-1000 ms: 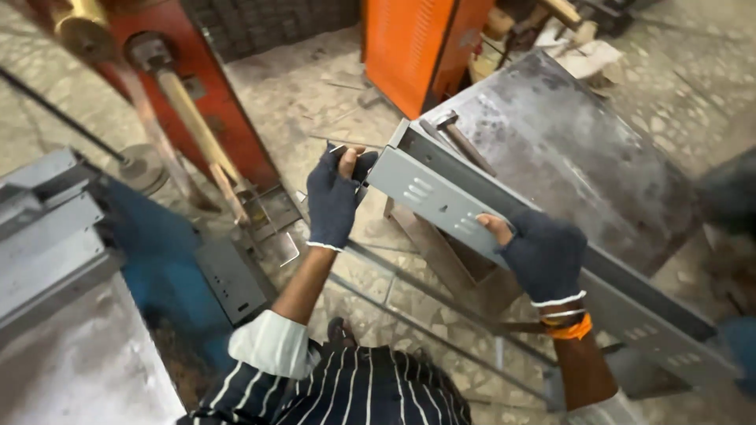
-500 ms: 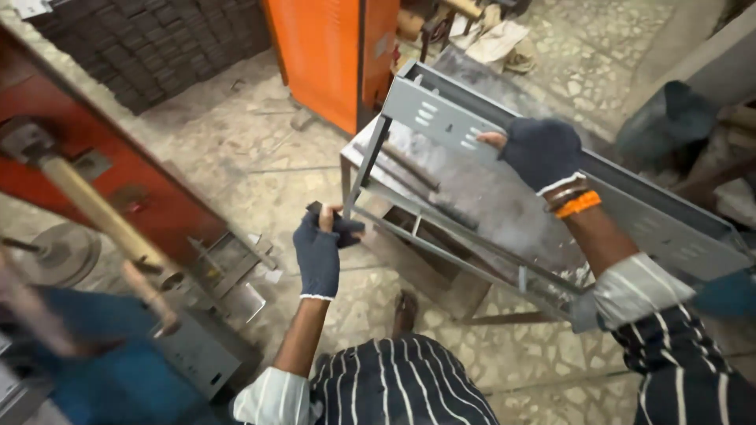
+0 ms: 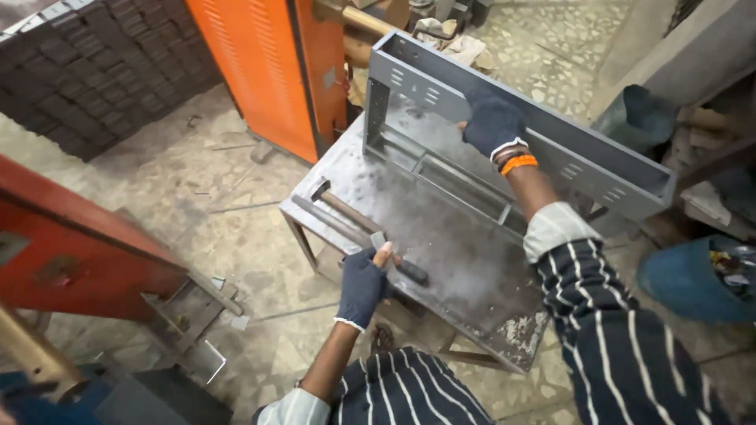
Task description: Assembling and spot welding metal frame components at an industrial workstation.
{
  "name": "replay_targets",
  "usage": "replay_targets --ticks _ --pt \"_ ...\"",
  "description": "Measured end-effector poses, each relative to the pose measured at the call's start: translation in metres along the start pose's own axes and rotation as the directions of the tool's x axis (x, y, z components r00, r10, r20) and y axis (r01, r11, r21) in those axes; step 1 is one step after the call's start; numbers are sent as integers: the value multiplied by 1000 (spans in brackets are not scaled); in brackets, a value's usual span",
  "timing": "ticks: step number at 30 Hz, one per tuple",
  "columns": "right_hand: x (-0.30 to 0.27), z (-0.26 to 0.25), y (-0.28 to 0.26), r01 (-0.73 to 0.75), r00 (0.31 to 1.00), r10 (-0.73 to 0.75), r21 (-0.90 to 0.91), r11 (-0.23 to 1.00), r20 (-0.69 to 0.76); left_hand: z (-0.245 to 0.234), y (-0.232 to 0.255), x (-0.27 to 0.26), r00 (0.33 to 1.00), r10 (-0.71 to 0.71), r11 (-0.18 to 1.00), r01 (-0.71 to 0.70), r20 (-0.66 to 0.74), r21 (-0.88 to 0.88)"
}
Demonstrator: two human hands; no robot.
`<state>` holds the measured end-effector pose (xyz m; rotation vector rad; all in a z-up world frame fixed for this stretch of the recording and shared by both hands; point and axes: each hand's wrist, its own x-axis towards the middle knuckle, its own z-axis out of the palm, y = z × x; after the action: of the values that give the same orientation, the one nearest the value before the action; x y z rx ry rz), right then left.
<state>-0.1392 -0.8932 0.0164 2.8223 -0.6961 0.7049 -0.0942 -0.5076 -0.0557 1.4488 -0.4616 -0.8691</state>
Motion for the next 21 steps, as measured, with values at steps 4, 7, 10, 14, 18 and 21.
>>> replay_targets --ticks 4,7,10,14,18,21 --pt "-8 -31 3 -234 964 237 -39 971 120 0 -3 20 998 -59 998 58 -27 -25" --pt "-5 -25 14 -322 915 336 -97 942 223 -1 -8 39 987 -128 991 123 -93 -57" --pt "0 -10 30 -304 933 312 -72 950 180 2 -14 47 987 -119 991 111 -112 -67" --pt "27 8 66 -240 962 245 -60 969 119 9 -17 57 988 -134 982 121 -83 -146" --pt "42 9 89 -209 961 223 -103 973 161 20 2 57 991 -103 991 95 -81 -98" --pt "47 14 101 -202 962 222 -128 971 161 18 -37 78 987 -129 985 116 -96 -129"
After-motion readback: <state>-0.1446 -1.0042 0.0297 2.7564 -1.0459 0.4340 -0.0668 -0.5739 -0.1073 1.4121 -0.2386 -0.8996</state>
